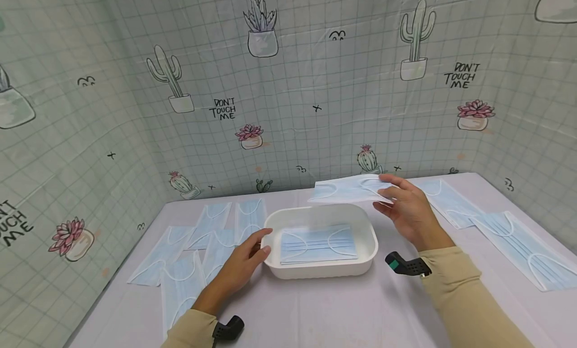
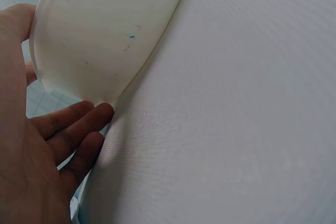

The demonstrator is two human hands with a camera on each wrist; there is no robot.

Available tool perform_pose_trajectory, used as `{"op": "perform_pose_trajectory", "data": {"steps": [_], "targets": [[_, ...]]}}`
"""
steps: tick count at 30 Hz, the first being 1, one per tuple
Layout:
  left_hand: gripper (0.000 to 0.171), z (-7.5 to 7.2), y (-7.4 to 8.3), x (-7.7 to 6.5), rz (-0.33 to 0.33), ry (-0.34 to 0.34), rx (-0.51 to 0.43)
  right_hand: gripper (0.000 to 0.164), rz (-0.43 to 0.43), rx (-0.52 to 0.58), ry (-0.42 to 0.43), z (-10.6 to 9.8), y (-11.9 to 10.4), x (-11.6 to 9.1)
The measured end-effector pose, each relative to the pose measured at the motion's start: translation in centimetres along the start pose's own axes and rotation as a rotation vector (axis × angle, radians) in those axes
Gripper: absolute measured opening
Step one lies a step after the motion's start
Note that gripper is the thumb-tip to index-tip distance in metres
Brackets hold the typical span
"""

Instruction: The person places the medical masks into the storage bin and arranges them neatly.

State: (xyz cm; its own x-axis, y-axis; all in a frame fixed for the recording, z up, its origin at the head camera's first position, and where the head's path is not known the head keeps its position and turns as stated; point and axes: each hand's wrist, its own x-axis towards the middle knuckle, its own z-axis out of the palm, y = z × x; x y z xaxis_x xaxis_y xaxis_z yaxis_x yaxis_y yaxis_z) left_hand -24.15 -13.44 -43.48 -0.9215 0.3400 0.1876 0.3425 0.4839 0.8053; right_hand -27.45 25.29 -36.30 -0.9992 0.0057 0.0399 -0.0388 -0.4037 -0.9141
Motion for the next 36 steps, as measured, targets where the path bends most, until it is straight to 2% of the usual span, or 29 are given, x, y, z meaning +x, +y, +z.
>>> {"op": "perform_pose_trajectory", "data": {"steps": [6,12,16,36], "targets": [[0.052,0.0,0.0,0.0,0.000,-0.001,-0.002,0.041,0.014,0.004,-0.025,0.3,0.0,-0.1],[0.052,0.0,-0.1,0.1,0.000,0.001,0.006,0.030,0.041,0.012,-0.047,0.5,-0.2,-0.1],[0.052,0.0,-0.2,0.0,0.007,-0.002,0.003,0.028,0.062,0.005,-0.073,0.6,-0.1,-0.1],[0.052,0.1,-0.4,0.1,0.009,0.000,0.016,0.026,0.080,-0.119,-0.176,2.1,1.0,-0.3]]}}
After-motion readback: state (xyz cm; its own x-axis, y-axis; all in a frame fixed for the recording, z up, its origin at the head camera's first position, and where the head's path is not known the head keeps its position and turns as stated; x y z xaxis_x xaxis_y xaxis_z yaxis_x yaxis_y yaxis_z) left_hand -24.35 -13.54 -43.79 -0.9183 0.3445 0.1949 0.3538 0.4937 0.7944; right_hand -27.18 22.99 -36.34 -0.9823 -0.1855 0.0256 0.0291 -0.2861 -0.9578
